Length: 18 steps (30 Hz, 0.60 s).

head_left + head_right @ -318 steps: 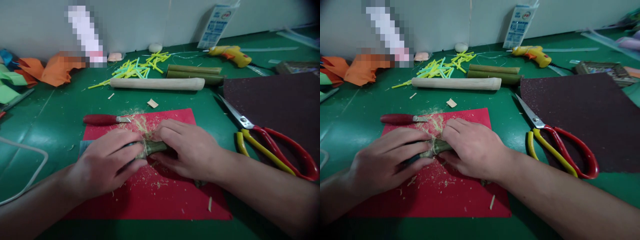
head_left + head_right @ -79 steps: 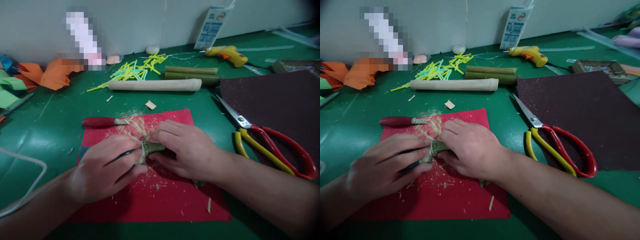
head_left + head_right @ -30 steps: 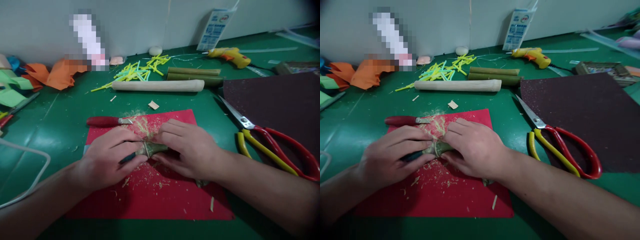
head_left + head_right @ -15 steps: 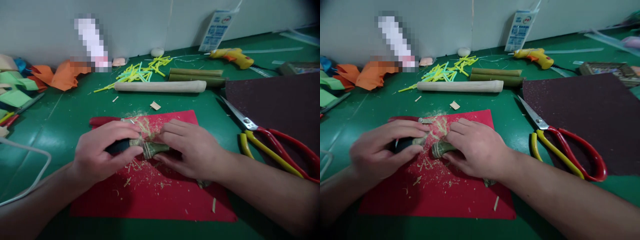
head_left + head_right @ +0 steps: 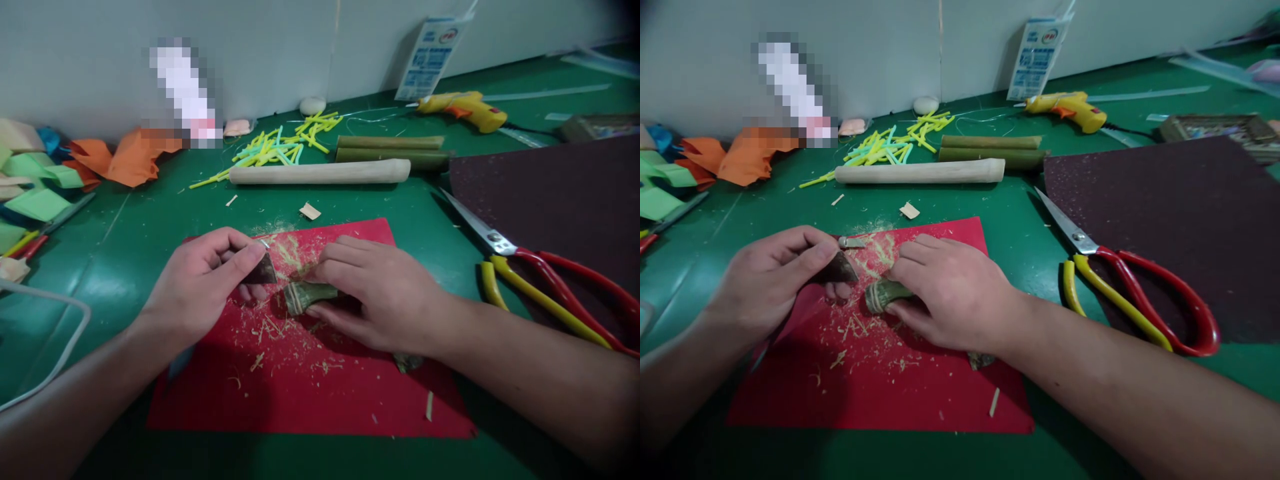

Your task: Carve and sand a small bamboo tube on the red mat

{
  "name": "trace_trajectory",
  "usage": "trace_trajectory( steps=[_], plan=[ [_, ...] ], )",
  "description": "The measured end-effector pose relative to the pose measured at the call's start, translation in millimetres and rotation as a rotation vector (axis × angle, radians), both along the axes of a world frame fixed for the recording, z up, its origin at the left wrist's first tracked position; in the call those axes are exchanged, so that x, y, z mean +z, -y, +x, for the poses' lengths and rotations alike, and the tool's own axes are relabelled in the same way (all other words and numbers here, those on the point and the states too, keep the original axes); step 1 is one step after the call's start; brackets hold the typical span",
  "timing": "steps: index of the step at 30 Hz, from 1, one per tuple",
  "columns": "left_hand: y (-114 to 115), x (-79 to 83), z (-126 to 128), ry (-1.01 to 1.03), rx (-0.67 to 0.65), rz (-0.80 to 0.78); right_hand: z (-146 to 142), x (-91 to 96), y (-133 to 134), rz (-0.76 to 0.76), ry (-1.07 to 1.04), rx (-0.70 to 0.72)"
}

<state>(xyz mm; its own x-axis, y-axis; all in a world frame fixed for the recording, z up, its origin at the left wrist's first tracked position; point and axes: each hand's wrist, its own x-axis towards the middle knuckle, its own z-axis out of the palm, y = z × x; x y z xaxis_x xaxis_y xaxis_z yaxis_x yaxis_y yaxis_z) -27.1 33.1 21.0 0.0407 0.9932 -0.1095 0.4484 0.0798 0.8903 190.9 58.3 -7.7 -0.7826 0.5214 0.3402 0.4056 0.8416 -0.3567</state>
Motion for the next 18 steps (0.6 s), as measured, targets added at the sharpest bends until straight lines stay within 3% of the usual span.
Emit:
trace_trajectory(
  steps=[5, 9, 13, 18],
  plan=[
    [5, 2.7, 2, -0.113, -0.047, 0.092, 0, 0.6, 0, 0.014, 0.005, -0.005],
    [16, -1.0, 0, -0.395, -0.128, 0.360, 0, 1.5, 1, 0.023, 0.013, -0.018],
    [23, -7.6, 0, -0.607, -0.341, 0.660, 0, 0.7, 2, 0.015, -0.008, -0.015],
    [23, -14.2, 3, -0.660, -0.385, 0.770, -1, -0.9, 2, 0.029, -0.017, -0.017]
  ],
)
